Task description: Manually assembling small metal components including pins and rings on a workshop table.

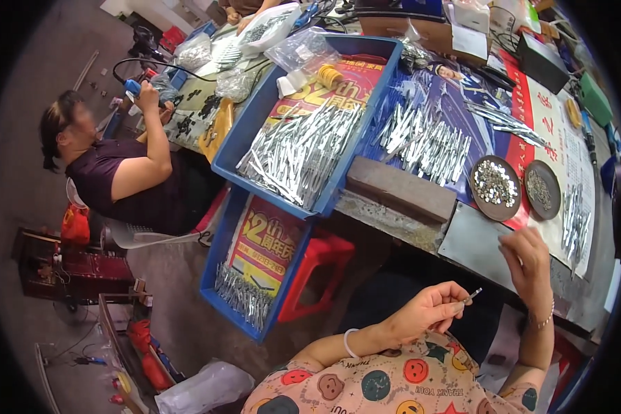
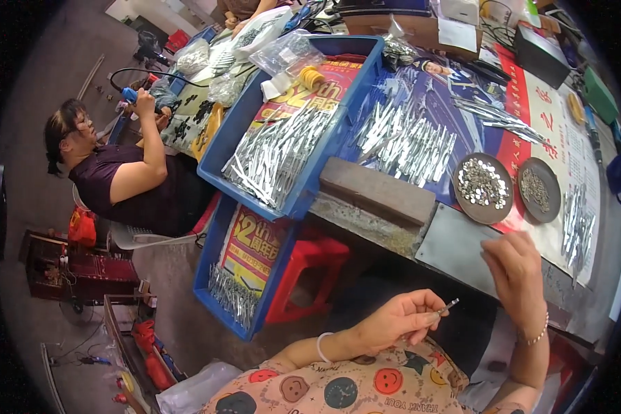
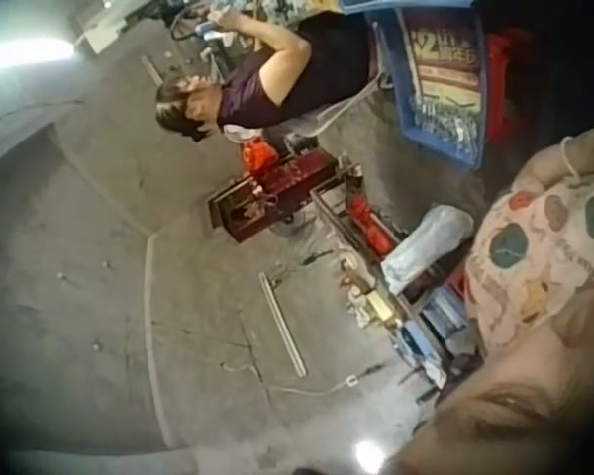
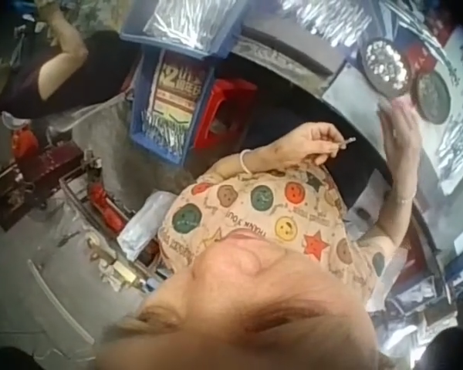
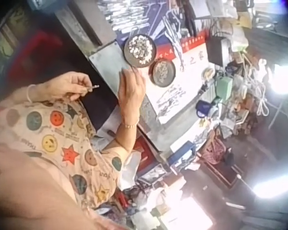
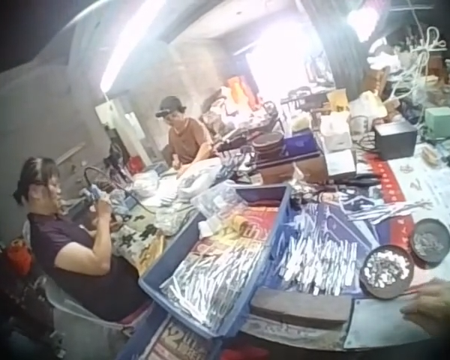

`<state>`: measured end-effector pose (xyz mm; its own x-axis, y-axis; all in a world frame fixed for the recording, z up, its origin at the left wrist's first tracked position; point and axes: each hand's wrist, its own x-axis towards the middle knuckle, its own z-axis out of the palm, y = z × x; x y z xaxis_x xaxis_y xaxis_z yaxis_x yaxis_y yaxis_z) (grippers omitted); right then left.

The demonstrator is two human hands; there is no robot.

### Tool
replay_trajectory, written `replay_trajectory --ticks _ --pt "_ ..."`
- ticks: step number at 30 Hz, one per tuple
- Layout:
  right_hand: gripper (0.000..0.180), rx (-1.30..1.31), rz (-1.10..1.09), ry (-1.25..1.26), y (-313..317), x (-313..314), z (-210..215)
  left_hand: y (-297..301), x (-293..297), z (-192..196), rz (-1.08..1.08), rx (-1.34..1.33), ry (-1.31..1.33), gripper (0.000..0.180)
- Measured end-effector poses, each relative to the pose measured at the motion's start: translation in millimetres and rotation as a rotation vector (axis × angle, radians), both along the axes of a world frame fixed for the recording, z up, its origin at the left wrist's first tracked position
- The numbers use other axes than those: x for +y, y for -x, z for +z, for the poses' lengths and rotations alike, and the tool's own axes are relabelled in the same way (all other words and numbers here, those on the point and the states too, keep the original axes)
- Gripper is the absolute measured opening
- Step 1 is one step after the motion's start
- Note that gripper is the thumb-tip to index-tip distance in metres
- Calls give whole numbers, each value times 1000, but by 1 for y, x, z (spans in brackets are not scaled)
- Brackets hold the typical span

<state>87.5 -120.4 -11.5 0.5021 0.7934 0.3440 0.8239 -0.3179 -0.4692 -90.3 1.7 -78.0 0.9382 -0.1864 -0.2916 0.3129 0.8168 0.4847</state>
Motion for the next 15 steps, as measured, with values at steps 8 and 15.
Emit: replay_trajectory --ticks 8,15 --pt "12 679 -98 -267 55 -33 -18 -9 1 8 91 45 -68 15" --pt "15 833 -87 -417 78 -37 -30 -7 -14 10 179 22 -217 12"
